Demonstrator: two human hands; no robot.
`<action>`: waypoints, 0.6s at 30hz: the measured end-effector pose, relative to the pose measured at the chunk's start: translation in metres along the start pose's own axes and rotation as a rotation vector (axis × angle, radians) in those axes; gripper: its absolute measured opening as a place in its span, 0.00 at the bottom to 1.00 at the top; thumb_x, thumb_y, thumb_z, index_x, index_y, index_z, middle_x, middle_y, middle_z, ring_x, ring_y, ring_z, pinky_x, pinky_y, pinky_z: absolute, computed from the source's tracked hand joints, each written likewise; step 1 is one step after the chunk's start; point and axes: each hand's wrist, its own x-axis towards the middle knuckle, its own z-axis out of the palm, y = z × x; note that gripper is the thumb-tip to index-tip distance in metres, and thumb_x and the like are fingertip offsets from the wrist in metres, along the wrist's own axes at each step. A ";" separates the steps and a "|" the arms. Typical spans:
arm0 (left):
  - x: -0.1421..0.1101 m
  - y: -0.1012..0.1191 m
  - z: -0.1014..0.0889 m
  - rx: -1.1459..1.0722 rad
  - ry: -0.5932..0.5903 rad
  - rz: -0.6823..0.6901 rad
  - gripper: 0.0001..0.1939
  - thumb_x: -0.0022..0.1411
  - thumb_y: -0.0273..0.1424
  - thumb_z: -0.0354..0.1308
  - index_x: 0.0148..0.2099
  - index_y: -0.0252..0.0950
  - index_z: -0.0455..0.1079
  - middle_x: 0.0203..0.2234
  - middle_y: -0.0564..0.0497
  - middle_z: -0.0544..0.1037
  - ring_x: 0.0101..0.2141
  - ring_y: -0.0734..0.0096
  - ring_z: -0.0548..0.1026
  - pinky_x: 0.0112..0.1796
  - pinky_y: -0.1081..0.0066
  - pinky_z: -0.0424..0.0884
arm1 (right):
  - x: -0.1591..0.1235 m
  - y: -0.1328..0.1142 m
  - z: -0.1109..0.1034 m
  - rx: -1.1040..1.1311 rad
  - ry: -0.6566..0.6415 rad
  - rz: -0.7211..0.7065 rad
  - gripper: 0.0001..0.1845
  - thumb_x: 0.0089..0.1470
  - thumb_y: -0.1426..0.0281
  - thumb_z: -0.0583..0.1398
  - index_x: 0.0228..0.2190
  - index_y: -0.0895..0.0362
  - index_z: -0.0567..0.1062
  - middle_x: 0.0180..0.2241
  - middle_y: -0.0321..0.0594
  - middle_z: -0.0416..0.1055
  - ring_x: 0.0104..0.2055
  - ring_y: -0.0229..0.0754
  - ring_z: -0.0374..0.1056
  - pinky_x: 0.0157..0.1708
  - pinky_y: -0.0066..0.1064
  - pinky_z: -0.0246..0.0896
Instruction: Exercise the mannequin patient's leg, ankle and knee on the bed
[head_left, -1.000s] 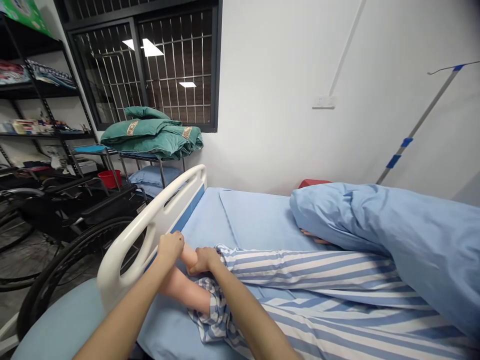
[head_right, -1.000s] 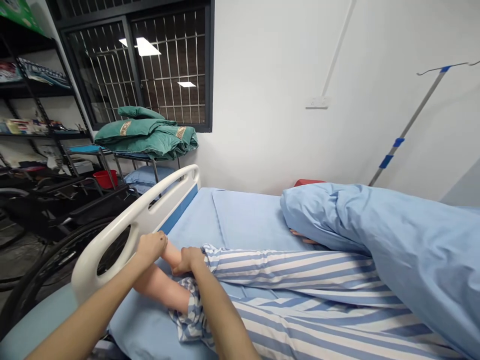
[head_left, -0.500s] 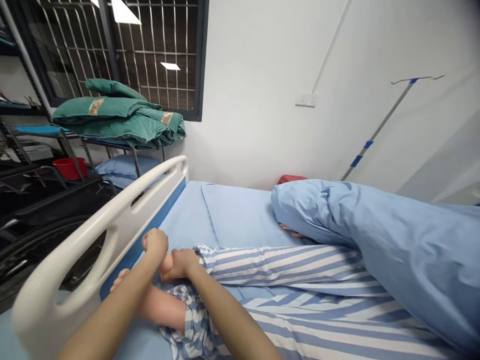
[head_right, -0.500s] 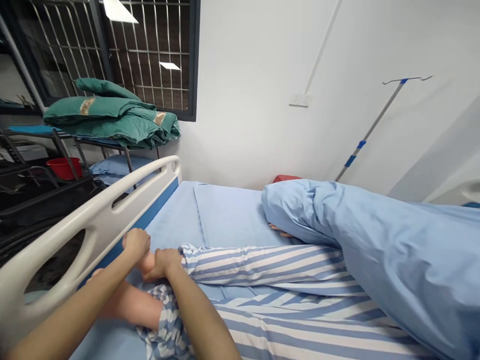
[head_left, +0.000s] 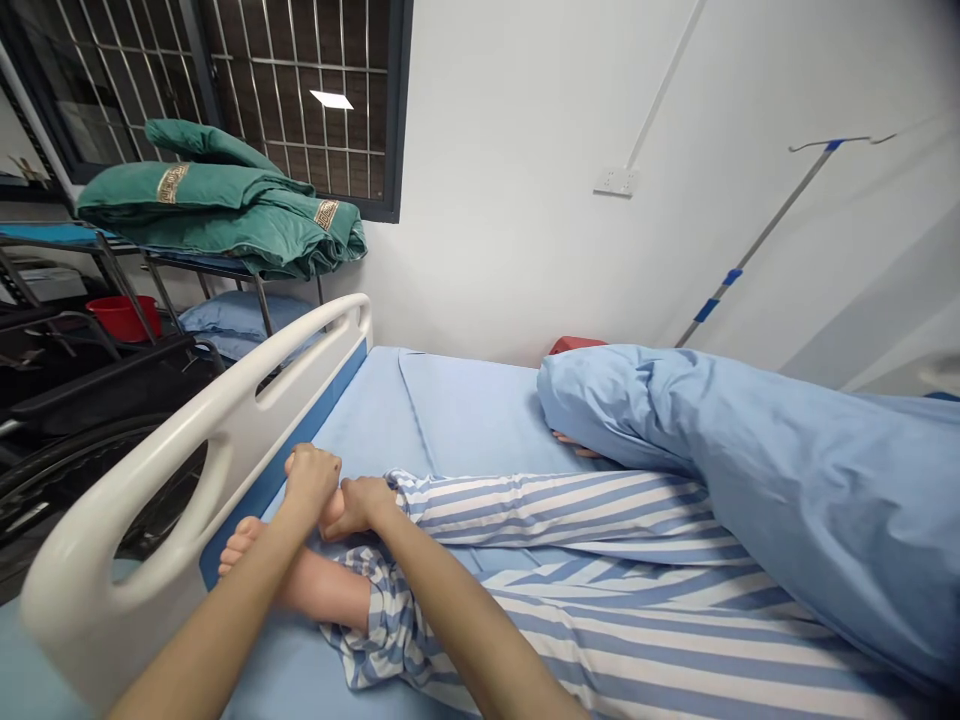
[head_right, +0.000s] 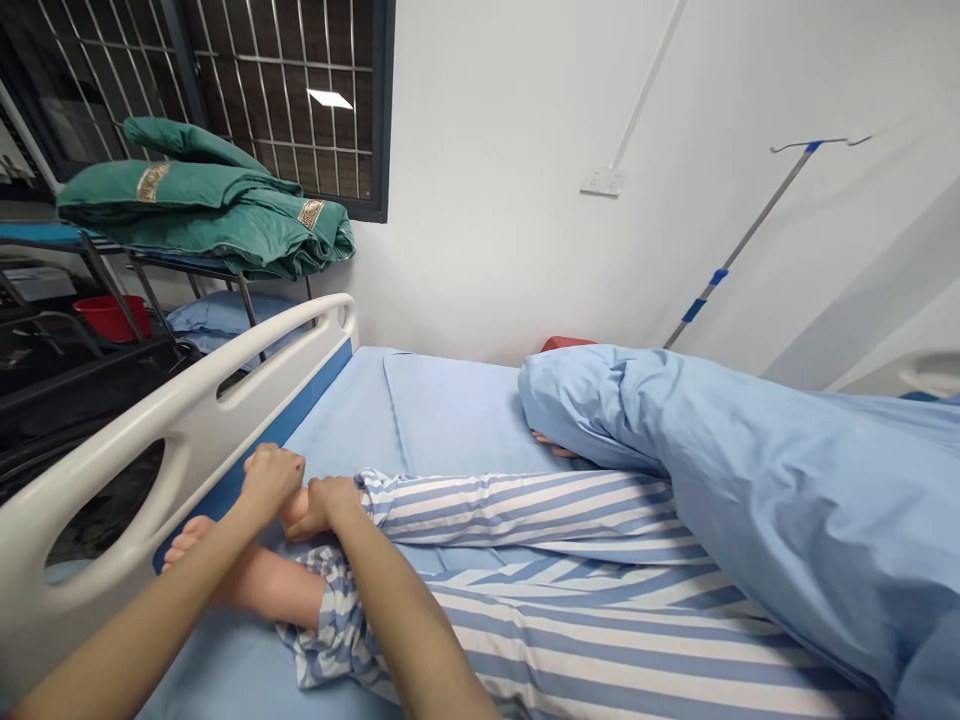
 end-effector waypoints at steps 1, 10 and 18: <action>-0.006 0.000 0.000 -0.003 0.048 0.001 0.16 0.56 0.21 0.42 0.33 0.26 0.72 0.30 0.34 0.74 0.38 0.53 0.70 0.38 0.57 0.60 | -0.001 0.000 0.000 -0.004 0.004 0.000 0.39 0.28 0.49 0.61 0.41 0.60 0.69 0.37 0.51 0.73 0.36 0.54 0.71 0.32 0.41 0.65; -0.051 -0.021 -0.014 0.019 0.254 -0.100 0.20 0.60 0.23 0.35 0.49 0.31 0.64 0.40 0.36 0.69 0.33 0.60 0.71 0.28 0.67 0.64 | -0.011 -0.006 -0.002 -0.016 0.048 0.014 0.41 0.29 0.45 0.60 0.40 0.60 0.69 0.38 0.52 0.72 0.38 0.55 0.70 0.34 0.41 0.64; -0.118 -0.037 -0.003 -0.024 0.301 -0.265 0.21 0.64 0.34 0.33 0.47 0.34 0.64 0.33 0.42 0.73 0.30 0.63 0.73 0.26 0.70 0.64 | -0.030 -0.016 -0.010 0.094 0.118 0.081 0.38 0.28 0.49 0.63 0.39 0.60 0.68 0.35 0.51 0.72 0.37 0.57 0.69 0.35 0.42 0.63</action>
